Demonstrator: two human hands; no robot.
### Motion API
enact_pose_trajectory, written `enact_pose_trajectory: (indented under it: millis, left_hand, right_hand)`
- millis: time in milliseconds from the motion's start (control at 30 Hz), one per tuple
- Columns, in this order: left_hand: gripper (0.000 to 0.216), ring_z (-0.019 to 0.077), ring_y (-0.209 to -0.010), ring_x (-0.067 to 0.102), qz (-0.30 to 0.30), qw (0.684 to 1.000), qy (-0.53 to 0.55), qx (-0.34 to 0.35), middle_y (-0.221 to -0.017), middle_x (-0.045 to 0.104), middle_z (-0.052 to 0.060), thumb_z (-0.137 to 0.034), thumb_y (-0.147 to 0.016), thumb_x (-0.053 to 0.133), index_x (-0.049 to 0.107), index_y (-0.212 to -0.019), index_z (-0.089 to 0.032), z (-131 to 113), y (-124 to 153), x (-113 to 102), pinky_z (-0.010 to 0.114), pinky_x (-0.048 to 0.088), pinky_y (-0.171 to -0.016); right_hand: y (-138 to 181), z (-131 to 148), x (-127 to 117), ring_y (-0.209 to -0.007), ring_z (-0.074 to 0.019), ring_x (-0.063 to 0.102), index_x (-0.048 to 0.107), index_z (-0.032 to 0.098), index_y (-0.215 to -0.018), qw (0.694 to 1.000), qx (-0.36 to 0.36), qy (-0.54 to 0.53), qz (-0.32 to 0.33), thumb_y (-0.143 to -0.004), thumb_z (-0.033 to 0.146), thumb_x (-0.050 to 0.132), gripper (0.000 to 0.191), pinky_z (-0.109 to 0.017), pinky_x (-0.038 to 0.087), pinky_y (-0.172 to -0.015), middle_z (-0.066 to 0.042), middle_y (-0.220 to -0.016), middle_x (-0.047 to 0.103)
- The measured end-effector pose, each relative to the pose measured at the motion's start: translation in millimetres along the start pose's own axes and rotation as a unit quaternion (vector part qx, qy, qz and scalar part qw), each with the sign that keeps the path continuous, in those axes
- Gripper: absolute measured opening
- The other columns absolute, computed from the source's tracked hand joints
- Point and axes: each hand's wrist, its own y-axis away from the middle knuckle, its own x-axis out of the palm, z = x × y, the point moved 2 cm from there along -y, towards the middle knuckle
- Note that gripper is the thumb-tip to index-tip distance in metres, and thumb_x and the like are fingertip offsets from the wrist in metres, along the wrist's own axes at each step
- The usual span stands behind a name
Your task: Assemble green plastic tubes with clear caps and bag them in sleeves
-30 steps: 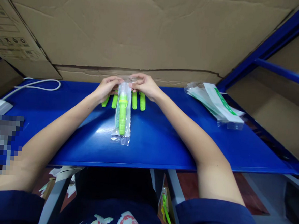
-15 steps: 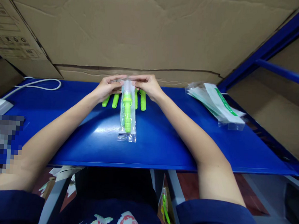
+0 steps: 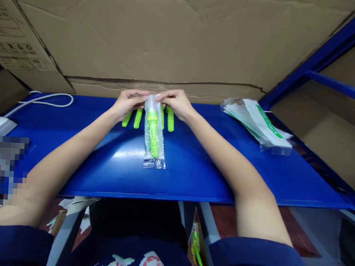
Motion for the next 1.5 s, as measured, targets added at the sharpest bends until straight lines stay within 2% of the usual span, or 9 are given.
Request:
enact_pose_trajectory:
  millis: [333, 500, 667, 833, 1033, 1200, 1267, 1367, 1500]
  left_hand:
    - [0.041, 0.0216, -0.094, 0.077, 0.035, 0.999, 0.009, -0.040, -0.100, 0.080, 0.011, -0.056, -0.099, 0.063, 0.074, -0.106, -0.017, -9, 4, 5, 0.031, 0.061, -0.084]
    - [0.023, 0.0169, -0.088, 0.075, -0.002, 1.000, -0.015, -0.016, -0.090, 0.077, 0.004, -0.032, -0.090, 0.079, 0.066, -0.105, -0.019, -3, 5, 12, 0.027, 0.059, -0.083]
    - [0.035, 0.0144, -0.088, 0.076, -0.016, 0.998, 0.044, -0.031, -0.093, 0.076, 0.002, -0.021, -0.092, 0.076, 0.057, -0.122, -0.022, -1, 4, 13, 0.029, 0.060, -0.088]
    - [0.023, 0.0119, -0.086, 0.074, -0.010, 0.998, 0.051, -0.044, -0.096, 0.075, 0.004, -0.035, -0.099, 0.073, 0.062, -0.108, -0.017, -2, 3, 14, 0.025, 0.057, -0.086]
    - [0.048, 0.0186, -0.086, 0.075, 0.084, 0.995, 0.013, -0.047, -0.093, 0.078, 0.009, -0.064, -0.101, 0.061, 0.072, -0.100, -0.017, 3, 4, 15, 0.025, 0.057, -0.074]
    - [0.048, 0.0166, -0.078, 0.074, 0.060, 0.997, -0.030, -0.038, -0.082, 0.075, 0.005, -0.066, -0.099, 0.063, 0.073, -0.097, -0.019, 11, 1, 9, 0.024, 0.056, -0.068]
    - [0.048, 0.0169, -0.077, 0.074, 0.052, 0.998, -0.034, -0.032, -0.081, 0.075, 0.005, -0.067, -0.098, 0.063, 0.074, -0.098, -0.020, 13, 0, 7, 0.024, 0.055, -0.067]
    - [0.051, 0.0183, -0.078, 0.074, 0.041, 0.998, -0.039, -0.020, -0.080, 0.074, 0.005, -0.070, -0.096, 0.064, 0.074, -0.099, -0.020, 13, -2, 6, 0.025, 0.055, -0.067]
    - [0.052, 0.0197, -0.081, 0.074, 0.031, 0.999, -0.041, -0.004, -0.079, 0.071, 0.005, -0.071, -0.094, 0.066, 0.072, -0.096, -0.020, 11, -1, 7, 0.028, 0.056, -0.072]
  right_hand:
    - [3, 6, 2, -0.084, -0.0178, 0.066, 0.071, 0.019, -0.068, 0.998, -0.025, 0.048, -0.025, -0.075, 0.001, 0.076, 0.021, -0.033, 0.055, -0.084, -0.005, -0.087, 0.075]
    - [7, 15, 5, -0.093, -0.0210, 0.069, 0.071, 0.022, -0.068, 0.989, -0.077, 0.125, -0.020, -0.080, 0.005, 0.076, 0.021, -0.037, 0.057, -0.095, -0.006, -0.091, 0.073]
    - [10, 19, 7, -0.096, -0.0226, 0.069, 0.071, 0.023, -0.068, 0.981, -0.120, 0.148, -0.029, -0.082, 0.009, 0.074, 0.020, -0.040, 0.058, -0.095, -0.008, -0.094, 0.072]
    - [14, 24, 9, -0.104, -0.0249, 0.069, 0.072, 0.023, -0.070, 0.980, -0.110, 0.160, -0.051, -0.084, 0.021, 0.077, 0.015, -0.042, 0.058, -0.099, -0.008, -0.098, 0.073]
    - [15, 27, 14, -0.104, -0.0239, 0.069, 0.069, 0.023, -0.068, 0.984, -0.105, 0.137, -0.035, -0.085, 0.019, 0.075, 0.019, -0.040, 0.058, -0.100, -0.008, -0.098, 0.074]
    - [15, 25, 17, -0.102, -0.0242, 0.070, 0.068, 0.022, -0.070, 0.993, -0.053, 0.105, 0.004, -0.086, 0.022, 0.073, 0.017, -0.040, 0.060, -0.096, -0.007, -0.095, 0.075]
    - [13, 23, 15, -0.097, -0.0231, 0.070, 0.074, 0.022, -0.084, 0.996, -0.035, 0.083, 0.003, -0.088, 0.026, 0.071, 0.006, -0.038, 0.060, -0.089, -0.006, -0.097, 0.074]
    - [6, 15, 8, -0.088, -0.0210, 0.071, 0.072, 0.026, -0.112, 0.999, -0.002, 0.048, -0.010, -0.092, 0.044, 0.072, 0.027, -0.035, 0.060, -0.076, -0.004, -0.101, 0.073]
    - [2, 5, 3, -0.070, -0.0185, 0.067, 0.068, 0.024, -0.103, 0.997, 0.066, 0.025, 0.037, -0.090, 0.080, 0.065, 0.058, -0.031, 0.056, -0.062, -0.005, -0.085, 0.070]
